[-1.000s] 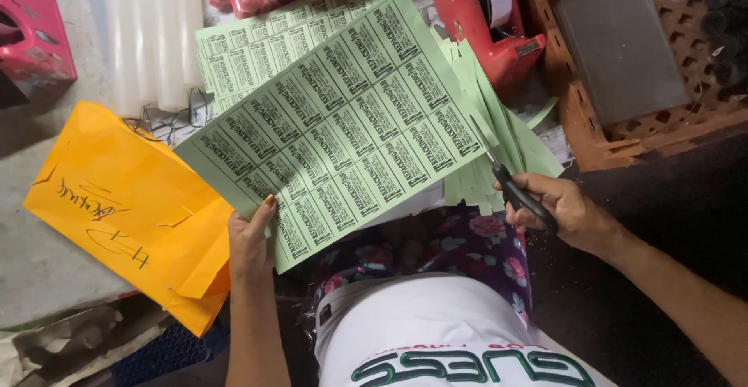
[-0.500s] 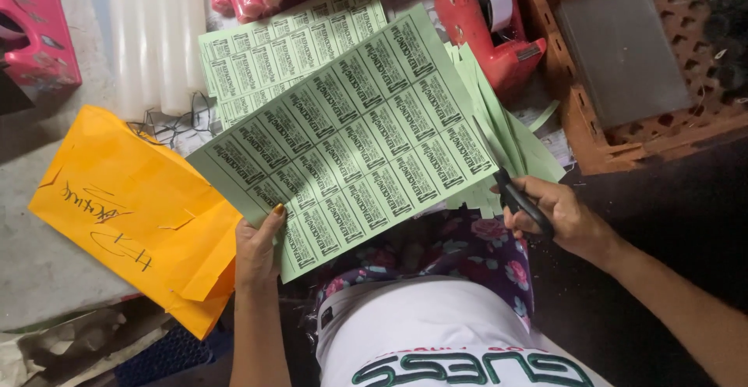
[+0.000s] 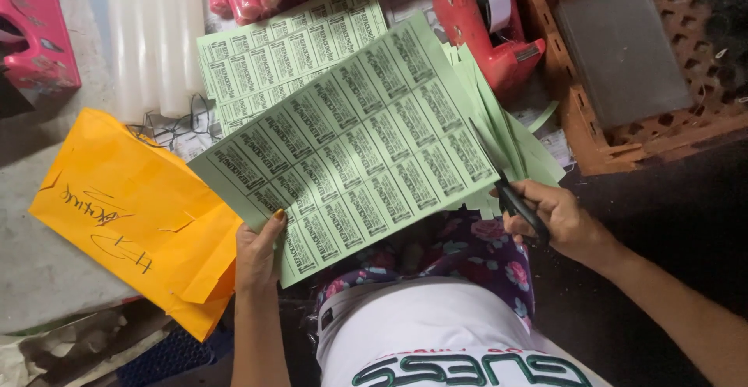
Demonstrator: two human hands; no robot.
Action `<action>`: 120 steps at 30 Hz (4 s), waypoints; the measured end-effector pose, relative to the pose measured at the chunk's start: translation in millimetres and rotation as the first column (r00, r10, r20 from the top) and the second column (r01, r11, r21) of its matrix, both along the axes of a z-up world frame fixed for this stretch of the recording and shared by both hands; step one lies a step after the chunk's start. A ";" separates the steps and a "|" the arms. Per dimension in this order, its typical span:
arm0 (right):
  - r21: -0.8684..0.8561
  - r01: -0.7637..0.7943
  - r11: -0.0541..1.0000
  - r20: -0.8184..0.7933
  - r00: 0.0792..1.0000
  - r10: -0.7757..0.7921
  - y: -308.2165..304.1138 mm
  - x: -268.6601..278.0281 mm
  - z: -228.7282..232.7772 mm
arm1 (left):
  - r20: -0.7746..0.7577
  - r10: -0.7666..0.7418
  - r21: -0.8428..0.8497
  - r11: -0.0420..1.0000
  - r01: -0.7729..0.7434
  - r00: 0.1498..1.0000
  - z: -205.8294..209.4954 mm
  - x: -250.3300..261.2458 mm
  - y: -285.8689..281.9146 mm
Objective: Cutting sheets of labels into strips using scissors and placing them into an envelope
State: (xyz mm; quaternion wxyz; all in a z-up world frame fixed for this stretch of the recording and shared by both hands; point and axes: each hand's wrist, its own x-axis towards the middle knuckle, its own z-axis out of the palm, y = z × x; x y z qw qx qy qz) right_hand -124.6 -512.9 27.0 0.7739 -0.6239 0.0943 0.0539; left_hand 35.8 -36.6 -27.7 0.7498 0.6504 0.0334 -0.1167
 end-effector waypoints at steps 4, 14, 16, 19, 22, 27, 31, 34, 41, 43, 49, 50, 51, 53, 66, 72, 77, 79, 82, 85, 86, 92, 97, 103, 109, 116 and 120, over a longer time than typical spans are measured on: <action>-0.046 -0.036 0.998 0.001 0.999 0.036 -5.2 7.8 -4.1 | 0.005 -0.026 0.005 1.000 0.026 1.000 7.3 -1.8 -10.1; -0.001 0.053 0.999 -0.058 0.997 -0.053 2.8 -1.6 -8.2 | -0.025 -0.011 0.040 0.999 0.012 1.000 2.0 -4.2 -7.7; 0.014 0.040 0.999 -0.062 0.997 -0.039 1.0 3.8 -2.1 | -0.026 -0.012 0.042 0.999 0.013 1.000 22.9 -4.1 -19.0; -0.031 -0.011 0.999 -0.046 0.999 0.010 -2.0 15.5 18.2 | 0.005 -0.029 0.078 0.997 0.029 1.000 67.1 -7.9 -42.6; -0.112 -0.054 0.992 -0.032 0.998 0.051 0.1 23.0 30.8 | 0.015 -0.045 0.105 0.994 0.043 0.999 81.3 -12.9 -52.7; -0.047 0.055 0.997 -0.016 0.998 -0.055 12.8 19.7 24.6 | 0.002 -0.029 0.089 0.996 0.029 1.000 71.0 -19.9 -52.8; -0.062 0.084 0.995 -0.003 0.996 -0.084 10.7 7.3 0.8 | 0.010 -0.033 0.086 0.996 0.032 0.999 63.7 -18.1 -51.6; -0.013 0.123 0.992 -0.034 0.992 -0.123 13.8 4.2 9.8 | 0.017 -0.045 0.089 0.995 0.044 0.999 72.7 -17.5 -51.5; -0.120 0.073 0.990 -0.014 0.997 -0.075 -1.0 22.2 14.6 | 0.010 -0.080 0.118 0.990 0.078 0.997 102.1 -19.4 -65.5; -0.165 0.060 0.984 -0.005 0.998 -0.062 -5.9 22.2 3.0 | 0.009 -0.084 0.111 0.990 0.082 0.996 106.7 -21.4 -69.4; -0.182 0.139 0.973 -0.007 0.990 -0.143 11.9 26.2 1.2 | -0.001 -0.080 0.094 0.992 0.080 0.997 117.1 -23.1 -78.5; -0.158 0.151 0.976 -0.022 0.987 -0.156 12.9 26.4 5.6 | -0.005 -0.081 0.093 0.992 0.081 0.997 114.8 -23.7 -77.7; -0.135 0.162 0.978 -0.035 0.985 -0.168 13.9 27.2 10.1 | -0.008 -0.081 0.092 0.992 0.081 0.997 112.7 -24.0 -76.6; -0.181 0.138 0.974 -0.017 0.990 -0.143 8.9 28.9 7.5 | -0.013 -0.084 0.088 0.992 0.085 0.996 108.1 -21.2 -70.7; -0.297 0.148 0.943 0.037 0.989 -0.143 -3.4 47.9 -25.1 | -0.010 -0.123 0.065 0.990 0.124 0.992 105.3 -20.7 -67.5; -0.189 0.157 0.969 -0.007 0.987 -0.161 4.8 51.7 -4.3 | -0.001 -0.141 0.068 0.988 0.141 0.990 98.6 -21.3 -65.3; -0.138 0.163 0.977 0.008 0.986 -0.164 -6.0 61.8 -17.3 | -0.015 -0.151 0.096 0.984 0.152 0.988 92.8 -18.3 -62.4; -0.108 0.168 0.980 0.015 0.986 -0.167 -7.9 69.3 -19.0 | -0.024 -0.143 0.093 0.985 0.145 0.989 90.6 -15.6 -65.3; -0.143 0.147 0.979 0.023 0.989 -0.146 -10.5 82.3 -29.1 | -0.049 -0.128 0.084 0.988 0.132 0.991 62.6 -8.9 -59.7; -0.081 0.222 0.972 0.006 0.975 -0.222 -10.0 89.1 -36.5 | -0.058 -0.155 0.030 0.987 0.157 0.986 0.2 -6.5 -28.0; -0.060 0.249 0.967 -0.019 0.968 -0.251 -4.1 89.8 -13.6 | -0.073 -0.150 0.032 0.988 0.153 0.986 -10.9 -8.3 -18.4; -0.596 0.167 0.785 0.216 0.976 -0.043 -1.0 101.3 94.3 | -0.066 -0.262 0.115 0.956 0.268 0.963 45.9 18.5 -5.9; -0.726 0.185 0.663 0.469 0.838 0.279 36.9 147.3 152.9 | 0.121 -0.545 0.409 0.789 0.458 0.830 134.3 51.2 -33.9; -0.586 -0.093 0.805 0.336 0.876 0.345 82.2 174.8 170.6 | 0.257 -0.745 0.582 0.628 0.517 0.616 202.6 77.5 -49.8; -0.255 0.014 0.967 0.493 0.862 0.118 74.2 193.3 115.5 | 0.434 -0.573 -0.222 0.679 0.700 0.695 215.7 109.1 4.1; 0.489 0.389 0.781 0.192 0.825 -0.531 131.9 209.2 40.8 | 0.192 -0.356 -0.924 0.249 0.291 0.915 117.9 2.1 -55.7; 0.193 0.683 0.704 -0.065 0.725 -0.686 175.0 212.8 28.5 | -0.226 -0.199 -0.930 0.336 -0.150 0.954 80.2 -30.2 -75.0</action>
